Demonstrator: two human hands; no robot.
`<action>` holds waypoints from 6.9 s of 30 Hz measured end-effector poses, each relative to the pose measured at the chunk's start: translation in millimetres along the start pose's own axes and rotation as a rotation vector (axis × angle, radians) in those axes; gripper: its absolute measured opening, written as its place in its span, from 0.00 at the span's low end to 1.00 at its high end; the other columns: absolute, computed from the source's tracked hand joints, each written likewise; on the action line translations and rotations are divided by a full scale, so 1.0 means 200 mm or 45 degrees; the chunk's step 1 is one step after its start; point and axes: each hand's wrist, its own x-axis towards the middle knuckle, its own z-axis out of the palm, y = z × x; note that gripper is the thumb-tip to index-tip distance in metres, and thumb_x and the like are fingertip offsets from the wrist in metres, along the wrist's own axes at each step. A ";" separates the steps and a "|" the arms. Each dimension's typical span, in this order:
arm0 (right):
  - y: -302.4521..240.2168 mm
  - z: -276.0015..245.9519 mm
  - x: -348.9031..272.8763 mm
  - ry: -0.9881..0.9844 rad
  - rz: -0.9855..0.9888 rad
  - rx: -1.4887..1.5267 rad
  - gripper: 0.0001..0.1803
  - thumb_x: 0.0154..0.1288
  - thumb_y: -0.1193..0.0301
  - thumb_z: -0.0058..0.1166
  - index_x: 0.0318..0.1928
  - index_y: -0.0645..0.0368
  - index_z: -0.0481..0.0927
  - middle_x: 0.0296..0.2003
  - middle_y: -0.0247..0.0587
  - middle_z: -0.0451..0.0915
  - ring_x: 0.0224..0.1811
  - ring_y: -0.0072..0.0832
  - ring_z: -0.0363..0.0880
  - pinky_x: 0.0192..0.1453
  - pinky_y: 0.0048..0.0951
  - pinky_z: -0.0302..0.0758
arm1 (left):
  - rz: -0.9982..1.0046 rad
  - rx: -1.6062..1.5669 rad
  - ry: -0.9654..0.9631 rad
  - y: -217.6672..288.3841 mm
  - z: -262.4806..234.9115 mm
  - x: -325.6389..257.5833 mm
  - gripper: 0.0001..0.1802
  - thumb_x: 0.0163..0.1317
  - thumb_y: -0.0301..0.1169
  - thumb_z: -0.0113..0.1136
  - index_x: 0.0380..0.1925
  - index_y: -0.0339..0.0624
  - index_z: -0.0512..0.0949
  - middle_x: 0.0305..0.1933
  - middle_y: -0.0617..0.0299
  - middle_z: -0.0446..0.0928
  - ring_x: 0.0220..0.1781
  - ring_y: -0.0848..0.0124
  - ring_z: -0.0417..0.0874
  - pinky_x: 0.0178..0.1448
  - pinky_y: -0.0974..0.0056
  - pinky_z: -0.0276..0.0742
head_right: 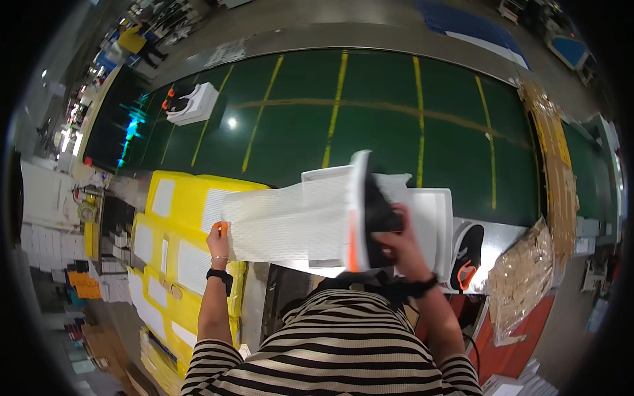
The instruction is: The person packs shoes into boxes by lining each box with paper, placing the shoes inside, and folding the paper over them. After closing each box with a lid and placing it on a conveyor belt, the person moves a cardboard sheet.
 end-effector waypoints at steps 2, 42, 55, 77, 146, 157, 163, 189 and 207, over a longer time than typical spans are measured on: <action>0.21 0.18 0.21 -0.206 0.120 0.019 0.35 0.51 0.79 0.66 0.58 0.46 0.64 0.37 0.30 0.69 0.32 0.17 0.68 0.28 0.20 0.66 | -0.037 -0.017 -0.024 0.01 -0.05 0.01 0.14 0.67 0.39 0.61 0.40 0.38 0.81 0.17 0.61 0.72 0.20 0.77 0.67 0.26 0.67 0.65; 0.57 -0.68 0.34 0.114 -0.190 -1.823 0.27 0.62 0.59 0.58 0.58 0.60 0.72 0.54 0.55 0.76 0.58 0.48 0.73 0.67 0.43 0.66 | 0.276 -0.433 -1.233 1.08 0.87 -0.60 0.22 0.61 0.41 0.54 0.46 0.34 0.79 0.55 0.47 0.76 0.63 0.53 0.70 0.69 0.51 0.59; 0.55 -1.33 -0.56 1.682 -0.660 -1.698 0.27 0.43 0.61 0.72 0.42 0.59 0.77 0.58 0.61 0.67 0.62 0.59 0.64 0.65 0.51 0.63 | 1.288 0.492 -0.845 1.08 0.94 -0.72 0.17 0.50 0.37 0.61 0.38 0.39 0.81 0.46 0.54 0.80 0.58 0.56 0.74 0.71 0.44 0.55; -0.02 -0.23 -0.09 -0.388 -0.831 -0.768 0.21 0.51 0.71 0.71 0.45 0.58 0.78 0.55 0.45 0.78 0.61 0.39 0.76 0.47 0.29 0.76 | 1.707 0.262 -0.950 1.67 0.15 -0.53 0.10 0.44 0.33 0.66 0.29 0.45 0.80 0.58 0.56 0.75 0.37 0.62 0.82 0.36 0.61 0.79; 0.50 0.17 0.67 0.087 -1.230 -2.102 0.28 0.57 0.64 0.59 0.61 0.46 0.73 0.67 0.46 0.63 0.70 0.54 0.56 0.72 0.58 0.53 | 0.593 -0.225 -0.507 0.90 0.88 -0.19 0.27 0.58 0.28 0.58 0.60 0.42 0.72 0.54 0.51 0.75 0.55 0.50 0.73 0.59 0.54 0.72; 0.65 -0.09 0.36 -0.994 -0.562 -1.230 0.16 0.61 0.59 0.59 0.47 0.51 0.82 0.51 0.50 0.79 0.57 0.48 0.74 0.62 0.42 0.69 | 1.172 -0.104 -0.679 1.10 0.57 -0.50 0.31 0.65 0.44 0.56 0.65 0.40 0.68 0.64 0.45 0.70 0.66 0.49 0.69 0.69 0.49 0.61; 0.47 -0.33 0.26 0.652 -0.589 -1.577 0.31 0.51 0.64 0.66 0.56 0.54 0.72 0.43 0.47 0.78 0.54 0.45 0.72 0.56 0.44 0.72 | 1.101 0.541 -0.782 0.88 0.67 -0.57 0.44 0.63 0.53 0.55 0.71 0.41 0.55 0.74 0.45 0.55 0.75 0.50 0.55 0.76 0.42 0.44; 0.50 -0.19 0.33 -0.148 -0.013 -0.017 0.31 0.77 0.57 0.40 0.69 0.66 0.57 0.66 0.47 0.66 0.67 0.32 0.66 0.71 0.31 0.60 | 0.109 -0.937 -0.793 1.15 0.43 -0.58 0.32 0.54 0.31 0.72 0.56 0.33 0.67 0.49 0.50 0.80 0.47 0.66 0.82 0.51 0.65 0.78; 0.68 0.02 0.73 0.202 -0.249 -0.743 0.35 0.74 0.48 0.37 0.66 0.66 0.63 0.58 0.58 0.73 0.62 0.47 0.71 0.66 0.37 0.64 | -0.072 -0.762 -0.562 0.62 0.73 -0.53 0.38 0.63 0.39 0.64 0.65 0.26 0.59 0.61 0.43 0.71 0.60 0.59 0.74 0.64 0.63 0.67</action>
